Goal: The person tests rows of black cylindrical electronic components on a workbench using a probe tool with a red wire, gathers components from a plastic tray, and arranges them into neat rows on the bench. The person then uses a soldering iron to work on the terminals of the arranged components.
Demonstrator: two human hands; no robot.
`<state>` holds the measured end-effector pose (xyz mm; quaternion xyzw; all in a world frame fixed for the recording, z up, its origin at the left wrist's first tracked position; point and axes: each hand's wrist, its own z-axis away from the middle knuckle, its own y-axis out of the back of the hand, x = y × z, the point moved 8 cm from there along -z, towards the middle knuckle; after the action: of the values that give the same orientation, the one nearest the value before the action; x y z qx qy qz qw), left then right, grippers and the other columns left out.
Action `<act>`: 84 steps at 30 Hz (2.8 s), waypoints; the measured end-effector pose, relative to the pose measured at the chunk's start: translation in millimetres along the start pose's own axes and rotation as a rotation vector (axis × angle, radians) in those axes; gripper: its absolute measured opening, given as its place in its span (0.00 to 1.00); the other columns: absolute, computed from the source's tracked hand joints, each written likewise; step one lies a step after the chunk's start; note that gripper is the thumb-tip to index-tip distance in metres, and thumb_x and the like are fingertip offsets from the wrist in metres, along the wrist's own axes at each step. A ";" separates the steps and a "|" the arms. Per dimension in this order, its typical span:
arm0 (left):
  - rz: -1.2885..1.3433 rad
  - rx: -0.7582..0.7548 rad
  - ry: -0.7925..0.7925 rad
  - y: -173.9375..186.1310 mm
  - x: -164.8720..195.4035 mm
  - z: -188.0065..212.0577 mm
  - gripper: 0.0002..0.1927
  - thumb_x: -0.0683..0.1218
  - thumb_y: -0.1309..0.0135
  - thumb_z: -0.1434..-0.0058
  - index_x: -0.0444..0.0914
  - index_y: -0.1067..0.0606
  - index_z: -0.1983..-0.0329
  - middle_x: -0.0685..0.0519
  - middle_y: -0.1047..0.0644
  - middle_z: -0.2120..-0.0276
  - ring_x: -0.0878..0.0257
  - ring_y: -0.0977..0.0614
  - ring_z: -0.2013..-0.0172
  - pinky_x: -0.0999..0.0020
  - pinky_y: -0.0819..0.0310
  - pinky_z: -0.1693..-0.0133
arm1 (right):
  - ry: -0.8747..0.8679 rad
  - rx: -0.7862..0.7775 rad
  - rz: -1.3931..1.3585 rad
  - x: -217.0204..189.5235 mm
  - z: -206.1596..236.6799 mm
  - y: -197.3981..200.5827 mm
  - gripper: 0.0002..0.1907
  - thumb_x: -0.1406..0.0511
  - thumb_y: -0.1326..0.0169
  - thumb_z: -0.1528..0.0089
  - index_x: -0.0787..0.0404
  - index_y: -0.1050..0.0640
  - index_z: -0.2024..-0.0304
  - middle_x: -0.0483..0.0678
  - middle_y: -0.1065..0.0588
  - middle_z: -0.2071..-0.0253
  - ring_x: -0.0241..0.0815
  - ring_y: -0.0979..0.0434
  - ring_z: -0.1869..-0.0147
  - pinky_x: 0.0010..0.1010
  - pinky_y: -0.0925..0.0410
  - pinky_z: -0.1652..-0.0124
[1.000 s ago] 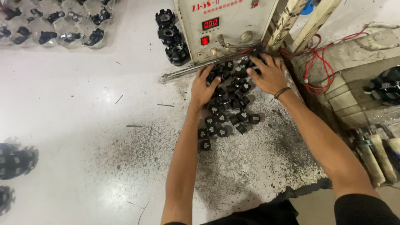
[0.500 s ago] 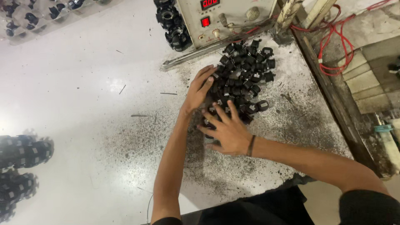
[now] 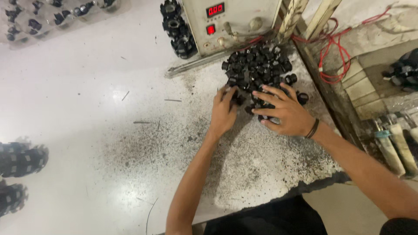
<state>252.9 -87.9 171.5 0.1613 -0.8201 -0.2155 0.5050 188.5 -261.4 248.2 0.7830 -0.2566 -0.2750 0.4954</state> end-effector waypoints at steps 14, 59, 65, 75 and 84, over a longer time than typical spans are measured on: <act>-0.075 -0.172 0.112 95.1 15.0 29.4 0.22 0.37 0.40 0.47 0.39 0.25 0.48 0.45 0.22 0.53 0.44 0.18 0.57 0.54 0.21 0.56 | -0.027 0.056 -0.094 -49.5 -40.8 -47.6 0.11 0.67 0.36 0.42 0.60 0.18 0.57 0.48 0.21 0.54 0.45 0.25 0.46 0.44 0.40 0.43; -0.079 -0.321 -0.066 81.8 5.9 36.7 0.19 0.41 0.44 0.41 0.43 0.19 0.46 0.44 0.21 0.55 0.47 0.17 0.57 0.56 0.22 0.53 | -0.236 -0.026 -0.059 -96.4 -68.4 -55.0 0.06 0.66 0.38 0.39 0.64 0.19 0.67 0.52 0.21 0.71 0.49 0.20 0.66 0.37 0.28 0.60; -0.250 -0.461 -0.023 77.0 17.8 41.4 0.27 0.50 0.35 0.51 0.46 0.21 0.45 0.40 0.26 0.49 0.42 0.22 0.49 0.51 0.23 0.51 | -0.142 0.113 0.349 -51.1 -87.8 -33.7 0.17 0.67 0.41 0.42 0.63 0.17 0.51 0.58 0.23 0.45 0.53 0.24 0.46 0.42 0.30 0.48; -0.390 -0.468 -0.027 72.2 6.8 39.0 0.26 0.51 0.33 0.52 0.44 0.20 0.48 0.43 0.27 0.50 0.45 0.23 0.46 0.53 0.21 0.49 | -0.219 -0.025 0.309 -29.2 -73.4 -68.7 0.18 0.71 0.39 0.38 0.57 0.18 0.44 0.47 0.23 0.46 0.49 0.28 0.40 0.44 0.34 0.40; -0.353 -0.463 -0.065 78.3 6.3 41.1 0.24 0.50 0.34 0.50 0.47 0.20 0.47 0.45 0.26 0.51 0.47 0.23 0.46 0.56 0.25 0.45 | -0.398 -0.159 -0.311 -58.5 -48.1 -72.8 0.24 0.65 0.42 0.38 0.66 0.26 0.39 0.54 0.25 0.45 0.51 0.25 0.50 0.41 0.29 0.54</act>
<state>209.5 -16.1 200.4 0.1753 -0.7240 -0.4864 0.4566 188.9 -164.0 209.0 0.7021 -0.2033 -0.5155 0.4471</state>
